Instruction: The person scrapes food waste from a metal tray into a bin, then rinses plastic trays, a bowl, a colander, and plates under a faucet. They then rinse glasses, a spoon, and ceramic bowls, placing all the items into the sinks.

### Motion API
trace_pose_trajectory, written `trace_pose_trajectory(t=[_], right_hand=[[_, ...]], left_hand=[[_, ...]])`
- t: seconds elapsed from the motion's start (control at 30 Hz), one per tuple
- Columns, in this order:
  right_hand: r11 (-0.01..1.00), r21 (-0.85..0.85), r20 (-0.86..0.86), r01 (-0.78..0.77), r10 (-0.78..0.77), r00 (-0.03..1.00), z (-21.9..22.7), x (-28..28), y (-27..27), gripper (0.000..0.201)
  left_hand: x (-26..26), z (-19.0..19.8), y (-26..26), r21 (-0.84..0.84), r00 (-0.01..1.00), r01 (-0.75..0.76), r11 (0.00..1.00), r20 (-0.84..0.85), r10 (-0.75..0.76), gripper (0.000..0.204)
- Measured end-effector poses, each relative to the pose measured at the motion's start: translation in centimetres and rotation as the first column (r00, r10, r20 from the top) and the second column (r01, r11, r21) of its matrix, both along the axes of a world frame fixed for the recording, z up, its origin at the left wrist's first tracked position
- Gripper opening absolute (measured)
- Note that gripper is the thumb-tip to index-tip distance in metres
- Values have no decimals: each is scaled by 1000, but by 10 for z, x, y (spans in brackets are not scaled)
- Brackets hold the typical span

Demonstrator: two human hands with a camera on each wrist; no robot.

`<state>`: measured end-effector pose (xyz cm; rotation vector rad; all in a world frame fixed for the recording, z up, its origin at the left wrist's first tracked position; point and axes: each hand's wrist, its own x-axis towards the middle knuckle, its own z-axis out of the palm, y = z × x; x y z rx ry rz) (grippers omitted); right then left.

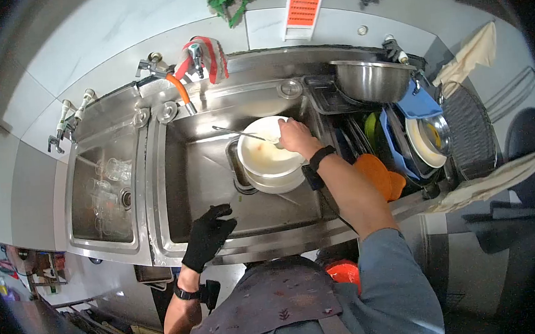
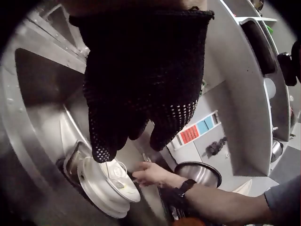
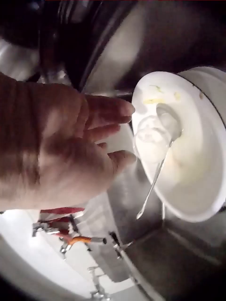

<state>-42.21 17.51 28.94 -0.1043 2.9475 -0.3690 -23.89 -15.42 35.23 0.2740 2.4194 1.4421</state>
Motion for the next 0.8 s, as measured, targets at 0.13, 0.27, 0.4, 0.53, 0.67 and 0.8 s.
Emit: trace_pose_trajectory(t=[0.13,0.27,0.4,0.53,0.67,0.8], right_hand=[[998,-3,14,63,-63,998,-32,-13,-17,87],[997,63,44,43,-45,998,-69,-36,-27,87],[995,78,-1,59,-59,998,-63,-37,-26,73],[981,-191,-104,23,-43,994,-48,-33,-15,76],[668,-742,130,59,57,990,-16,-12,-23,71],[327,-925,315,194,372,873,42,26,-69,64]], left_hand=[[19,-7,-32,-2,988,-109,994,108,109,45],[33,-9,-49,-37,980,-179,983,78,182,43],[38,-19,-59,-3,973,-223,975,57,223,43],[29,-18,-59,61,984,-180,982,18,179,44],[12,-32,-47,33,988,-155,987,36,153,49],[-15,-29,-27,-146,875,-183,972,-475,94,65]])
